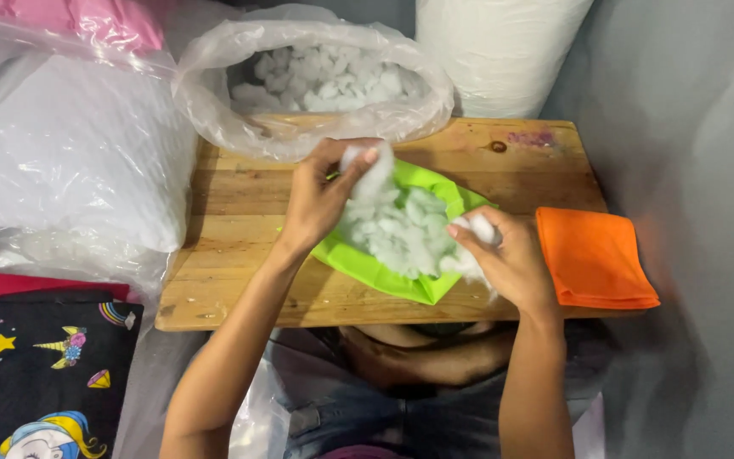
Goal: The person takes handfuls of white cotton-like material from a large plastic bag and places it into a lime green cloth bag. They repeatedly fluff and push the material down into the bag to fill it.
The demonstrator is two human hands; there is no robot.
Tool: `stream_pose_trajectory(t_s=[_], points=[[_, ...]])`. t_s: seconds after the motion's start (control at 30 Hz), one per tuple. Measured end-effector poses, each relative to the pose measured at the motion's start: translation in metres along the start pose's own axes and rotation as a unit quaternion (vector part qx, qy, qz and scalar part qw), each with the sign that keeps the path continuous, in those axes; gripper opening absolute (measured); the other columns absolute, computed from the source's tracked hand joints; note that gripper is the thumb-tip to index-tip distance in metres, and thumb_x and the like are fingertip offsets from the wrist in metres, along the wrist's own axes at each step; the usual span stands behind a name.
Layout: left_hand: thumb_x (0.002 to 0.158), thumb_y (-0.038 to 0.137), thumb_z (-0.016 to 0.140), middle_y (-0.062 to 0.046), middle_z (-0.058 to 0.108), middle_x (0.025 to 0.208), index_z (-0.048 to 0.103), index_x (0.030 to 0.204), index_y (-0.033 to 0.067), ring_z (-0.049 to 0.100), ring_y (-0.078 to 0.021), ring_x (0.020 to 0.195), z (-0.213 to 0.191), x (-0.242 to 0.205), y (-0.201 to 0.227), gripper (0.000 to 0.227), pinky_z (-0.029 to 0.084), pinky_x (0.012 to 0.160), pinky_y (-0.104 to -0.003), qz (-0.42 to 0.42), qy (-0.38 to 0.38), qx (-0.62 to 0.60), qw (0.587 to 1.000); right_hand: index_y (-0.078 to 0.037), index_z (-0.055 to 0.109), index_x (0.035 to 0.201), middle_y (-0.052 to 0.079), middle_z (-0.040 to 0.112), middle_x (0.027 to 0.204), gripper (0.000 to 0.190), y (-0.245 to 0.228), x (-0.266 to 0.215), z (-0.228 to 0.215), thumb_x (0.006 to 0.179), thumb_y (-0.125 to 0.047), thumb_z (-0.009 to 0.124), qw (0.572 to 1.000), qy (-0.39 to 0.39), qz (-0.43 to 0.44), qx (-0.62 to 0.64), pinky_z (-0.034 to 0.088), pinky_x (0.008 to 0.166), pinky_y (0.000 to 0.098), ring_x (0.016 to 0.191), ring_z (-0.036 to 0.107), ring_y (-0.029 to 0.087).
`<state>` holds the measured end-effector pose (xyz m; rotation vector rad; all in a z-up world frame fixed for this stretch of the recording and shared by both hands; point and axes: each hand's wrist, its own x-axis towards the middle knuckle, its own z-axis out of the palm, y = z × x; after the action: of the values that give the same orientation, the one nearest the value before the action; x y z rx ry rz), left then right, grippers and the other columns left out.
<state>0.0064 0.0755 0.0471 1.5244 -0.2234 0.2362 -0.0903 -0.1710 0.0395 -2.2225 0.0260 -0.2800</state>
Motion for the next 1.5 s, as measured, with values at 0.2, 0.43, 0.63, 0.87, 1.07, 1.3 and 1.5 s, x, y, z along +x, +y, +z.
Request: stream_pose_trajectory(t_s=[0.2,0.43,0.63,0.87,1.07,1.3,1.5], points=[[0.082,0.02,0.085,-0.008,0.067,0.099,0.073,0.122,0.0184,0.073,-0.0198,0.083,0.025,0.011,-0.002,0.041,0.062,0.081,-0.035,-0.018,-0.15,0.144,0.978,-0.01,0.074,0.102,0.016,0.07,0.08,0.019,-0.025,0.021,0.027,0.083,-0.009,0.078,0.994,-0.01,-0.083,-0.064,0.052,0.066,0.0416,0.074,0.069,0.035],[0.086,0.006,0.073,-0.016,0.074,0.103,0.065,0.125,0.015,0.077,-0.0305,0.093,0.043,0.023,-0.031,0.04,0.061,0.082,-0.04,-0.027,-0.249,0.274,0.929,-0.007,0.065,0.132,0.019,0.069,0.122,0.052,-0.05,0.005,-0.012,0.082,0.007,0.066,0.987,-0.076,-0.07,-0.125,0.051,0.096,0.0528,0.115,0.064,0.045],[0.088,0.005,0.069,-0.021,0.063,0.119,0.056,0.12,0.0062,0.074,-0.0426,0.097,0.077,0.019,-0.09,0.035,0.063,0.083,-0.049,0.021,-0.299,0.466,0.832,-0.013,0.069,0.125,0.016,0.072,0.108,0.041,-0.036,0.0,-0.03,0.085,-0.006,0.076,0.994,0.026,-0.024,-0.099,0.053,0.089,0.0481,0.104,0.067,0.039],[0.091,0.013,0.071,-0.012,0.064,0.096,0.064,0.099,0.0061,0.074,-0.0411,0.087,0.059,0.008,-0.042,0.013,0.061,0.078,-0.049,0.09,-0.23,0.412,0.877,-0.01,0.06,0.119,0.006,0.059,0.09,0.031,0.002,0.005,-0.011,0.096,-0.024,0.075,0.979,0.112,0.048,0.161,0.052,0.05,0.0295,0.072,0.058,0.014],[0.102,0.02,0.054,-0.016,0.076,0.09,0.073,0.107,0.0059,0.075,-0.0368,0.086,0.053,0.0,-0.012,0.024,0.06,0.076,-0.047,0.059,-0.22,0.286,0.931,-0.013,0.061,0.108,0.003,0.065,0.084,0.017,0.003,0.023,0.025,0.099,-0.025,0.07,0.945,0.097,0.074,0.304,0.054,0.042,0.0245,0.063,0.06,0.008],[0.066,0.03,0.092,-0.013,0.074,0.092,0.067,0.125,0.0022,0.074,-0.0186,0.068,0.029,-0.035,0.041,0.071,0.062,0.079,-0.032,-0.146,-0.256,0.09,0.951,-0.017,0.051,0.122,0.006,0.055,0.104,0.037,-0.071,0.011,0.035,0.105,-0.05,0.051,0.966,0.07,0.053,0.243,0.045,0.095,0.0353,0.098,0.049,0.019],[0.076,0.014,0.086,-0.009,0.072,0.077,0.076,0.117,0.0133,0.073,-0.0125,0.069,0.016,-0.018,-0.009,0.043,0.059,0.078,-0.026,-0.101,-0.165,0.074,0.978,-0.008,0.064,0.114,-0.002,0.057,0.097,0.016,-0.011,0.023,0.056,0.099,-0.012,0.068,0.917,0.038,0.03,0.397,0.054,0.08,0.0234,0.086,0.057,0.008]])
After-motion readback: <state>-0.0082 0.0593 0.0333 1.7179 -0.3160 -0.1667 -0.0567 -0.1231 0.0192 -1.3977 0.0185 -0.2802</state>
